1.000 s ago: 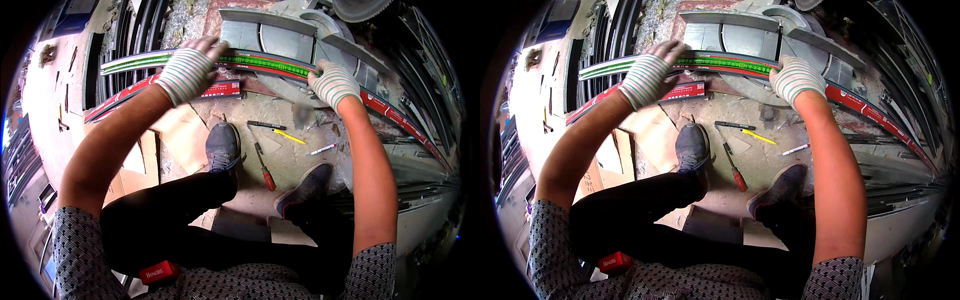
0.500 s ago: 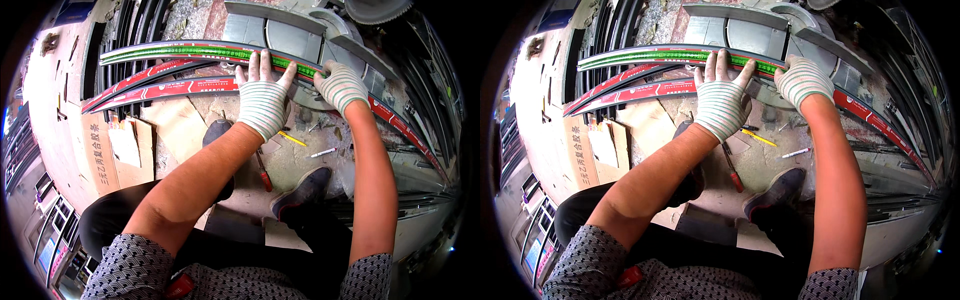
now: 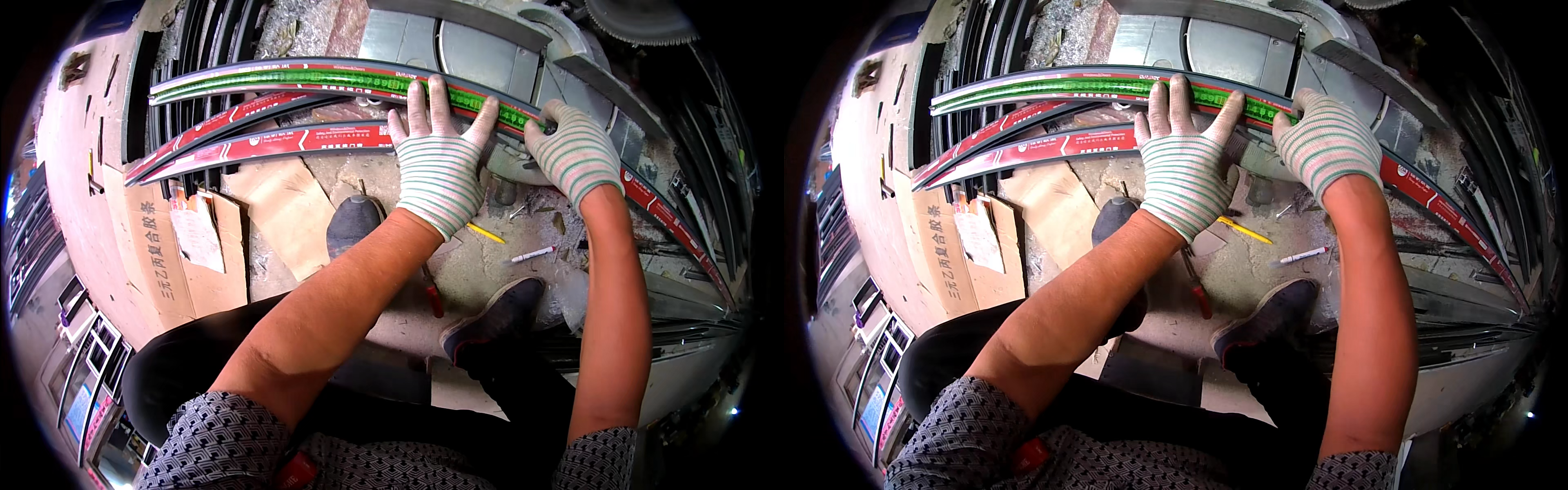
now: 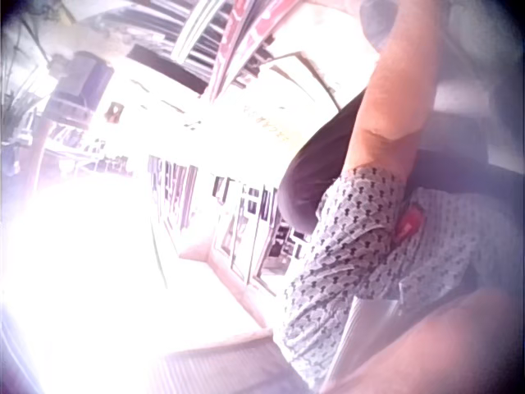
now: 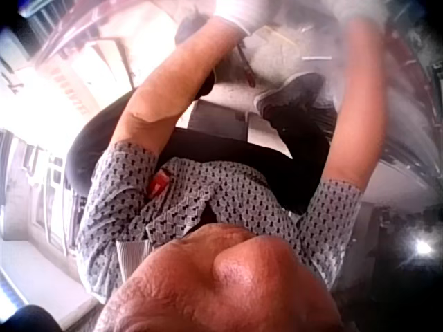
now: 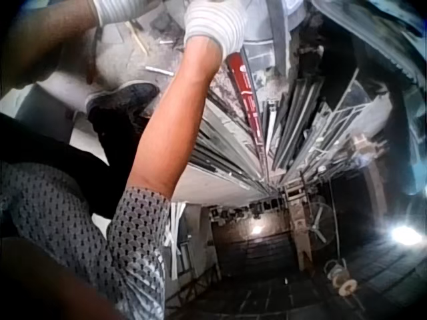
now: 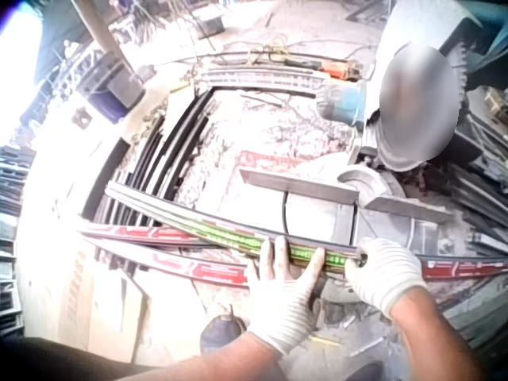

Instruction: The person measures and marks long metal profiles using a tape measure and a marker. They then place the profiles on a miter saw and cut them to the marked length. The person handles multiple profiles, repeating the measuring, marking, and cutting process.

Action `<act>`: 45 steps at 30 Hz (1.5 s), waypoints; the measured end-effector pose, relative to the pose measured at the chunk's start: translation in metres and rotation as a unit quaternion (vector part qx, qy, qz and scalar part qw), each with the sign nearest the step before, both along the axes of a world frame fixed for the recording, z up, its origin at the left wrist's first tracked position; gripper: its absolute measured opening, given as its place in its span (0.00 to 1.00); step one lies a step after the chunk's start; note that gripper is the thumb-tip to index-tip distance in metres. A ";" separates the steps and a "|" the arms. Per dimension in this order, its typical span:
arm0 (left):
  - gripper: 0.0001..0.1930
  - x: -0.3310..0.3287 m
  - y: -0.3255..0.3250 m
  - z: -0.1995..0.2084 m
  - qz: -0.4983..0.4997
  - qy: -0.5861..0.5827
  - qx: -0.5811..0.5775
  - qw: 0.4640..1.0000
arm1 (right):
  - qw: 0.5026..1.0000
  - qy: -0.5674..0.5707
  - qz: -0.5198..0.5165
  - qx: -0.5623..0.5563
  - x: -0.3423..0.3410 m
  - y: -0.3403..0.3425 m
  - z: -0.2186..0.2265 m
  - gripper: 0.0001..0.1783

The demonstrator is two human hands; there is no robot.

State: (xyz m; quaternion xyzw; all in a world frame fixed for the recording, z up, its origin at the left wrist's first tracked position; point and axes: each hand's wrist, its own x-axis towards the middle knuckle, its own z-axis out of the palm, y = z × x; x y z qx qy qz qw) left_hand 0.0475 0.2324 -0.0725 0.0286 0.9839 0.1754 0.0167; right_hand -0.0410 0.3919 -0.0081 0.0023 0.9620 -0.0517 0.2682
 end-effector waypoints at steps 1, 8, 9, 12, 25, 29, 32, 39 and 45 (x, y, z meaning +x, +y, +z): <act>0.48 -0.001 0.001 0.000 0.000 0.001 0.000 1.000 | 1.000 0.003 0.001 -0.002 0.000 0.001 -0.001 0.23; 0.39 -0.002 0.002 0.000 0.004 0.022 0.018 1.000 | 1.000 0.017 -0.015 -0.021 0.002 -0.003 0.000 0.21; 0.39 -0.002 0.003 -0.001 0.004 0.026 0.020 0.999 | 0.999 0.026 -0.012 -0.022 0.004 -0.002 -0.003 0.21; 0.49 -0.002 0.004 -0.006 0.002 0.017 0.000 1.000 | 0.999 0.042 -0.004 -0.025 0.005 0.001 -0.006 0.20; 0.49 -0.001 0.004 -0.007 -0.010 0.027 0.002 1.000 | 0.999 0.039 0.020 0.012 0.009 -0.002 -0.003 0.25; 0.48 -0.001 0.004 -0.004 -0.015 0.020 0.006 1.000 | 0.997 0.073 -0.007 -0.009 0.014 -0.001 -0.008 0.22; 0.48 -0.001 0.003 -0.004 -0.016 0.019 0.005 1.000 | 0.997 0.072 -0.009 -0.005 0.017 -0.003 -0.002 0.24; 0.43 -0.013 0.004 0.000 -0.010 0.035 0.024 0.999 | 0.985 0.167 -0.009 -0.037 0.027 0.005 -0.006 0.29; 0.41 -0.016 0.004 -0.006 -0.006 0.059 0.019 0.998 | 0.981 0.189 0.004 -0.041 0.027 0.007 -0.015 0.29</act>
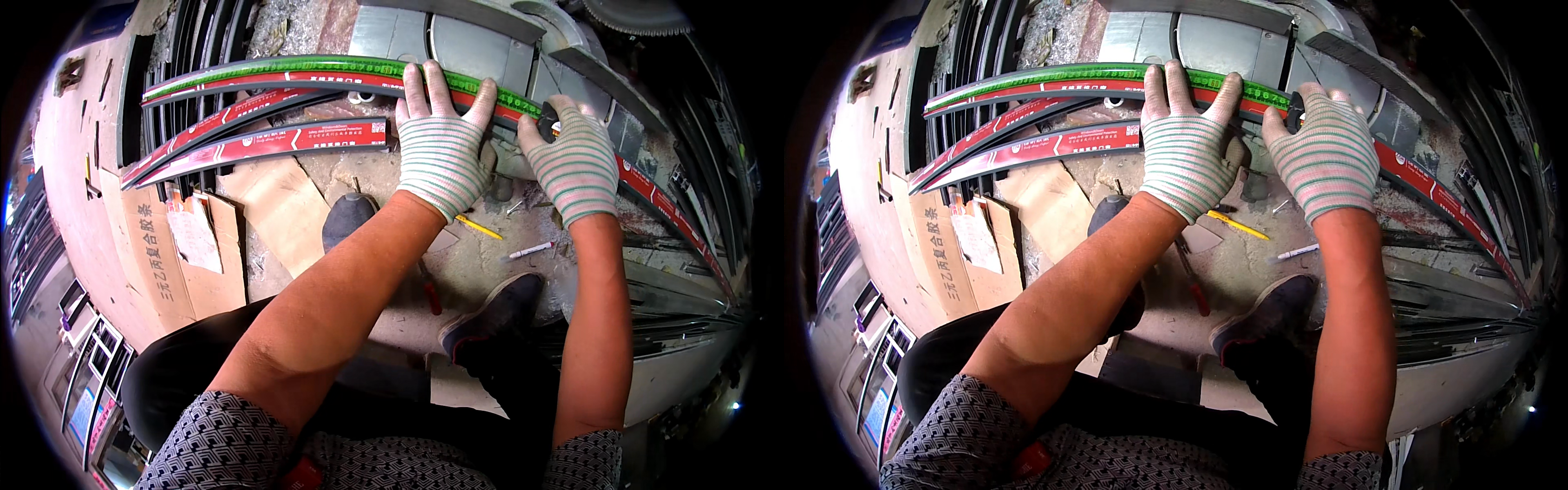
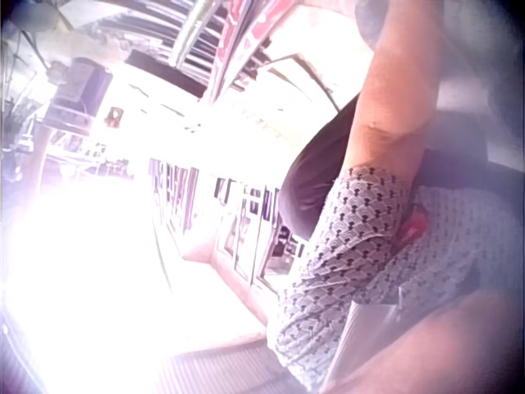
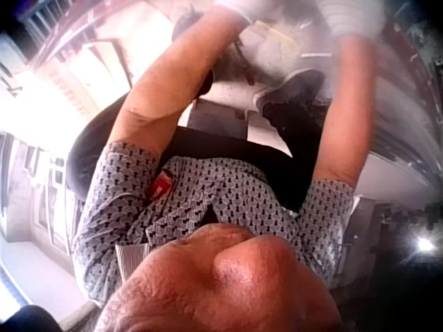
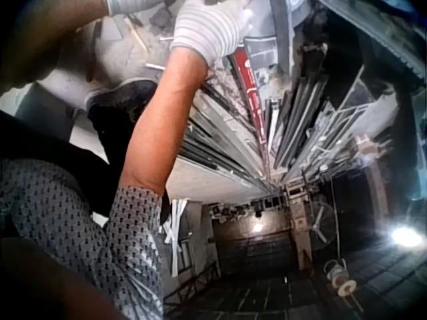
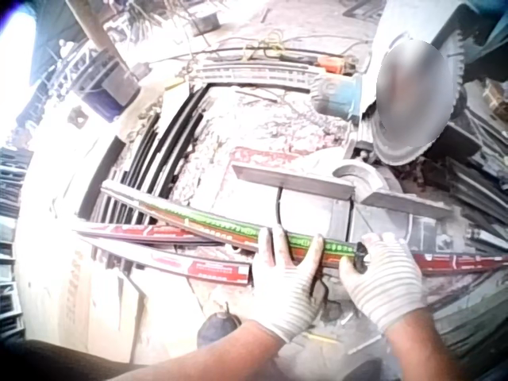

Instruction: The person measures and marks long metal profiles using a tape measure and a marker. They then place the profiles on a miter saw and cut them to the marked length. The person handles multiple profiles, repeating the measuring, marking, and cutting process.

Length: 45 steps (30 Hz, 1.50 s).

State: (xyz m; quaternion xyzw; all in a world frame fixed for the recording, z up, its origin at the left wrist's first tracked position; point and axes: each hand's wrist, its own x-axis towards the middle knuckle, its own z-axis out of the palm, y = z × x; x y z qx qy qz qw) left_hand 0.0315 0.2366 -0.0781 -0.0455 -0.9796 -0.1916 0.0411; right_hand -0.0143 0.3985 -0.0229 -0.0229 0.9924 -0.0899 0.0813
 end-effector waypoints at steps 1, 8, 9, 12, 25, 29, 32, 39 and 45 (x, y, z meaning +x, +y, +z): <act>0.41 0.000 0.000 0.001 -0.002 -0.002 0.001 1.000 | 1.000 -0.003 -0.003 0.000 -0.001 -0.001 0.001 0.29; 0.40 -0.002 0.000 0.000 -0.007 0.008 0.014 1.000 | 0.999 0.037 0.024 -0.006 0.003 0.007 -0.009 0.29; 0.40 -0.002 -0.001 0.000 -0.006 0.008 0.016 1.000 | 0.998 0.045 0.036 -0.005 0.003 0.008 -0.010 0.29; 0.40 -0.001 0.000 -0.001 -0.003 0.008 0.008 1.000 | 0.998 0.050 0.044 -0.013 0.005 0.011 -0.015 0.28; 0.32 -0.002 -0.001 0.007 0.013 0.004 0.001 1.000 | 0.992 -0.025 0.027 -0.120 -0.012 0.022 -0.012 0.25; 0.27 -0.004 -0.001 0.004 0.028 0.008 0.006 1.000 | 0.990 -0.032 0.030 -0.137 -0.012 0.024 -0.012 0.25; 0.26 -0.005 0.000 -0.001 0.031 0.041 0.006 0.999 | 0.988 -0.048 0.029 -0.146 -0.014 0.027 -0.013 0.24; 0.25 -0.004 -0.003 0.002 0.017 0.102 0.026 0.994 | 0.981 -0.053 0.038 -0.185 -0.015 0.031 -0.013 0.23; 0.18 -0.004 -0.012 0.005 0.042 0.155 0.043 0.986 | 0.966 -0.038 0.102 -0.233 -0.015 0.031 -0.017 0.20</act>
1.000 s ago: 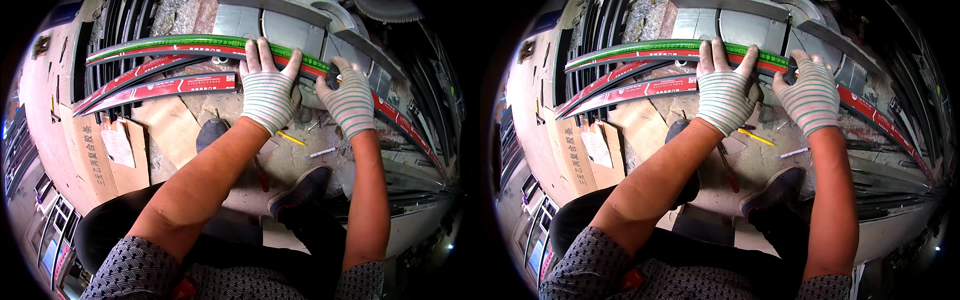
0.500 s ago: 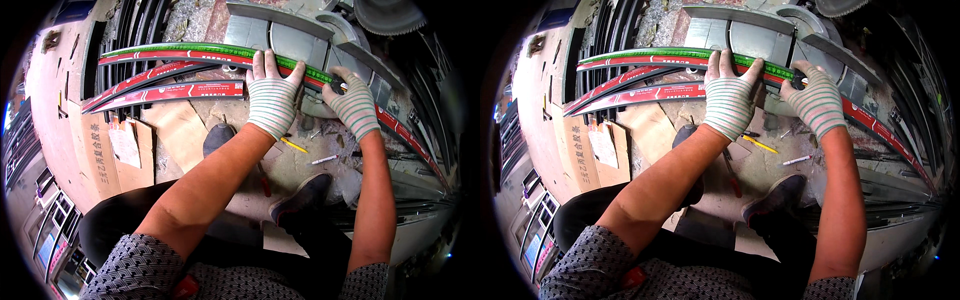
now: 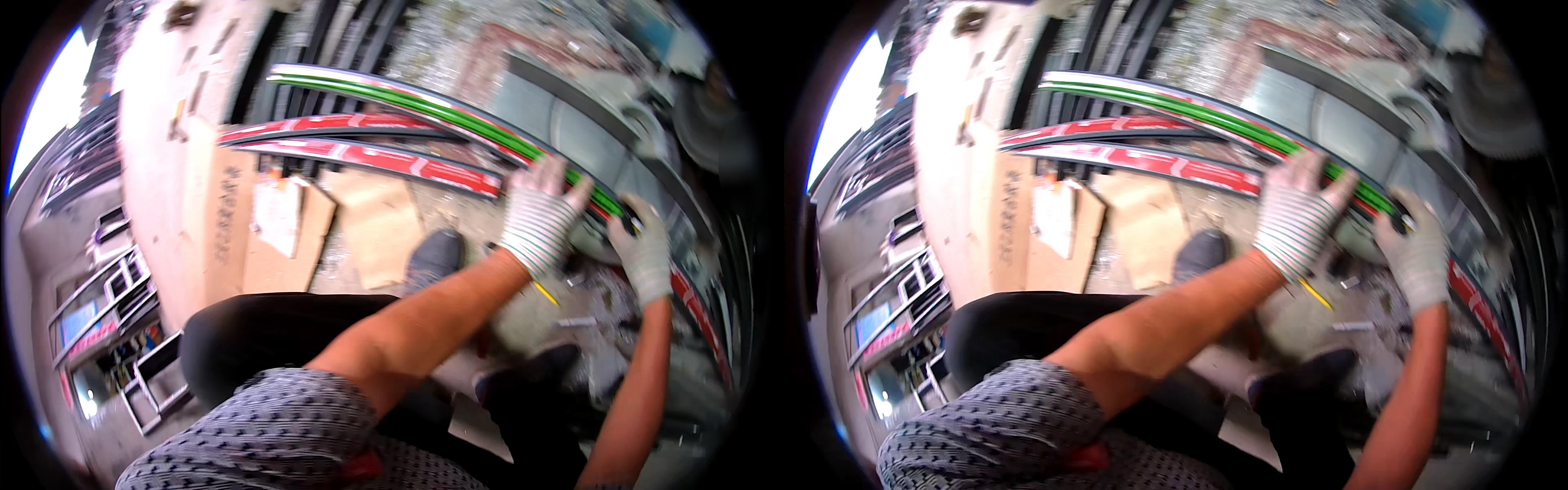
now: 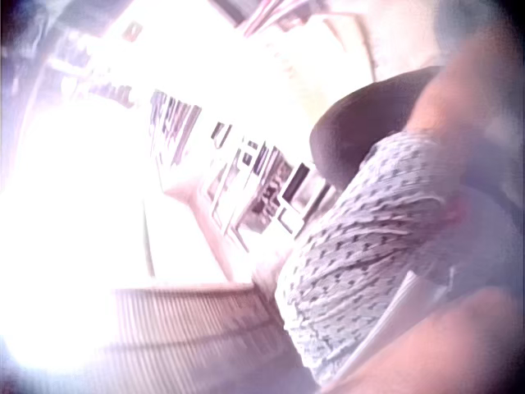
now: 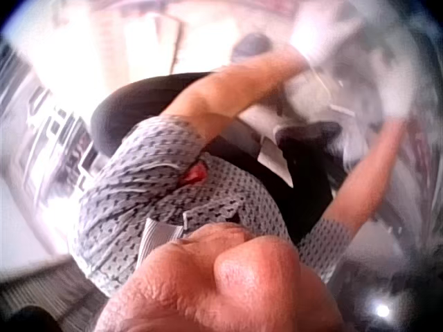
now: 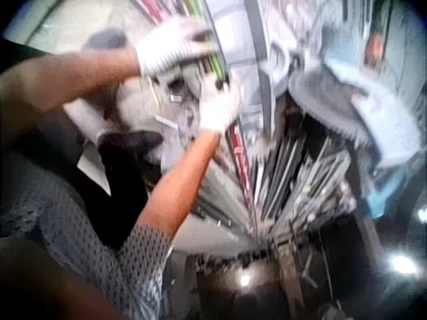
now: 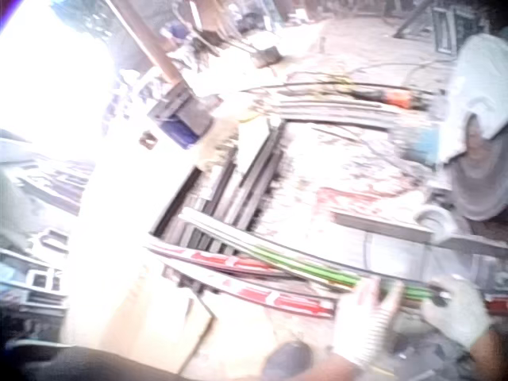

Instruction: The person measures and marks long metal profiles using a tape measure and a marker. They then place the profiles on a miter saw and cut them to the marked length. The person handles multiple profiles, repeating the measuring, marking, and cutting process.

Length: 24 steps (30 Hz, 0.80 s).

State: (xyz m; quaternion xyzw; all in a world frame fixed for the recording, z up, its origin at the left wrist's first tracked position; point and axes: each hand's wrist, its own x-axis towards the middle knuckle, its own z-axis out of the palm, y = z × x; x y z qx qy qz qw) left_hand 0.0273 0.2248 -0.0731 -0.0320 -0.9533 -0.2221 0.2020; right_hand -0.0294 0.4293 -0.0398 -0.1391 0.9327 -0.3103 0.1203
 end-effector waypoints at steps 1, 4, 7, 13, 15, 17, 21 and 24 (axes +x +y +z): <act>0.19 0.000 0.006 -0.009 -0.001 0.004 0.014 1.000 | 1.000 -0.005 -0.015 -0.002 0.002 0.006 0.001 0.20; 0.23 0.006 0.014 -0.016 0.003 -0.033 0.004 0.999 | 0.999 -0.022 -0.027 -0.010 0.004 0.016 -0.013 0.21; 0.23 0.009 0.009 -0.010 -0.004 -0.058 0.016 0.998 | 0.999 -0.037 -0.028 -0.022 0.003 0.012 -0.013 0.21; 0.27 0.011 0.006 -0.006 -0.010 -0.087 0.024 0.996 | 0.999 -0.033 -0.025 -0.029 0.004 0.007 -0.009 0.21; 0.29 0.012 0.005 -0.006 -0.013 -0.091 0.029 0.995 | 0.999 -0.029 -0.023 -0.020 0.004 0.007 -0.008 0.21; 0.28 0.012 0.006 -0.006 -0.009 -0.085 0.030 0.996 | 0.999 -0.027 -0.024 -0.015 0.005 0.010 -0.012 0.21; 0.26 0.013 0.005 -0.010 -0.002 -0.073 0.024 0.997 | 0.999 -0.030 -0.029 -0.026 0.009 0.009 -0.013 0.21; 0.25 0.008 0.005 -0.011 -0.011 -0.038 0.034 0.999 | 1.000 -0.014 -0.019 0.020 0.010 0.000 0.006 0.21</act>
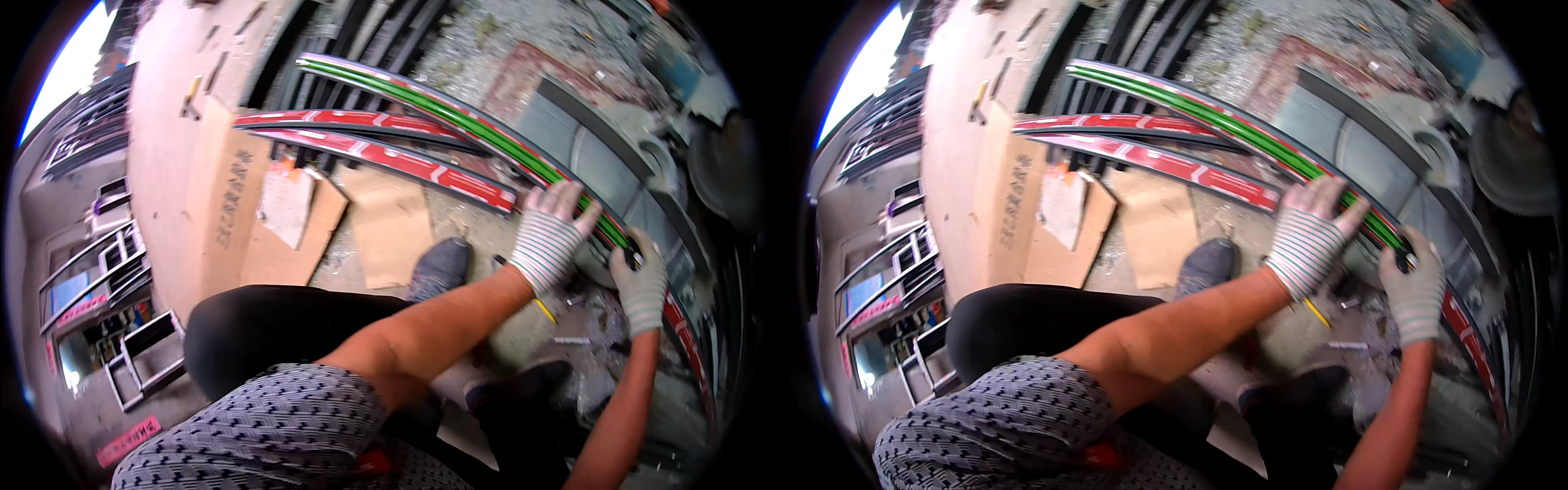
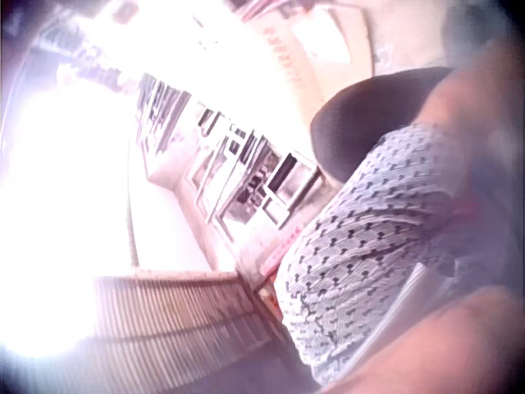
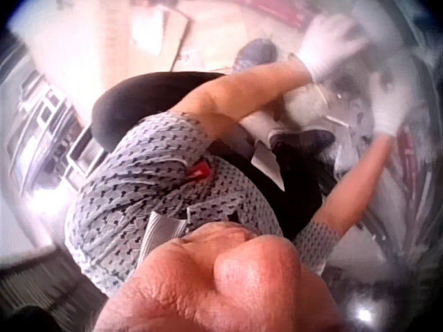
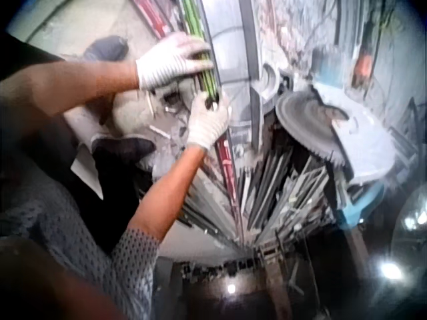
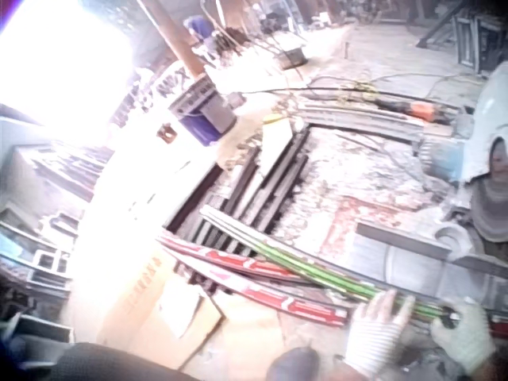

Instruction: The person measures and marks long metal profiles using a tape measure and a marker. They then place the profiles on a miter saw and cut them to the marked length. The person handles multiple profiles, repeating the measuring, marking, and cutting process.

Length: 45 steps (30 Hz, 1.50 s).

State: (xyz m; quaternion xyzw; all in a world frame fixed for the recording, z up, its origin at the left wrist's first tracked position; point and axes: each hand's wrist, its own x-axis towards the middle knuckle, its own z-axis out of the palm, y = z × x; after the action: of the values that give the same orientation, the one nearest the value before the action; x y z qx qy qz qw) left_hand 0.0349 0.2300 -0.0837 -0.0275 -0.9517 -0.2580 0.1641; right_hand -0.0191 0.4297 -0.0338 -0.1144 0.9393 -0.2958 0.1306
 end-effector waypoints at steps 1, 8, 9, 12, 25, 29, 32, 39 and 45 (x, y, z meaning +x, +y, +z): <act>0.25 -0.001 0.001 0.001 -0.003 0.013 0.011 1.000 | 1.000 0.016 -0.002 0.004 0.000 0.001 0.002 0.21; 0.30 0.007 0.003 -0.009 -0.005 0.002 -0.023 1.000 | 0.999 0.020 -0.041 -0.005 0.003 -0.004 -0.005 0.21; 0.31 0.006 0.005 -0.010 -0.011 -0.005 -0.008 1.000 | 0.999 0.017 -0.045 -0.004 0.004 -0.003 -0.003 0.21; 0.31 0.006 0.005 -0.003 -0.022 -0.017 0.003 1.000 | 0.999 0.013 -0.050 -0.006 0.005 -0.001 -0.006 0.21; 0.34 0.011 0.005 0.003 -0.032 -0.033 -0.011 0.999 | 0.999 0.008 -0.044 -0.020 0.008 -0.006 -0.001 0.20; 0.37 0.013 0.006 0.003 -0.036 -0.052 -0.022 0.998 | 0.999 0.013 -0.048 -0.005 0.008 -0.007 0.001 0.20; 0.40 0.014 0.007 -0.002 -0.036 -0.055 -0.035 0.997 | 0.999 0.017 -0.045 0.011 0.008 -0.009 0.002 0.20; 0.43 0.016 0.008 -0.004 -0.041 -0.072 -0.036 0.996 | 0.999 0.011 -0.044 0.023 0.009 -0.010 0.002 0.22; 0.46 0.017 0.008 -0.009 -0.049 -0.073 -0.048 0.995 | 0.999 0.016 -0.041 0.017 0.014 -0.009 0.002 0.25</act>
State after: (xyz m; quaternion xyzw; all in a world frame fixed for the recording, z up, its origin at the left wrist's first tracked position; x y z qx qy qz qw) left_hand 0.0516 0.2377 -0.0931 -0.0629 -0.9700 -0.2209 0.0796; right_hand -0.0047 0.4208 -0.0314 -0.0778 0.9503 -0.2826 0.1050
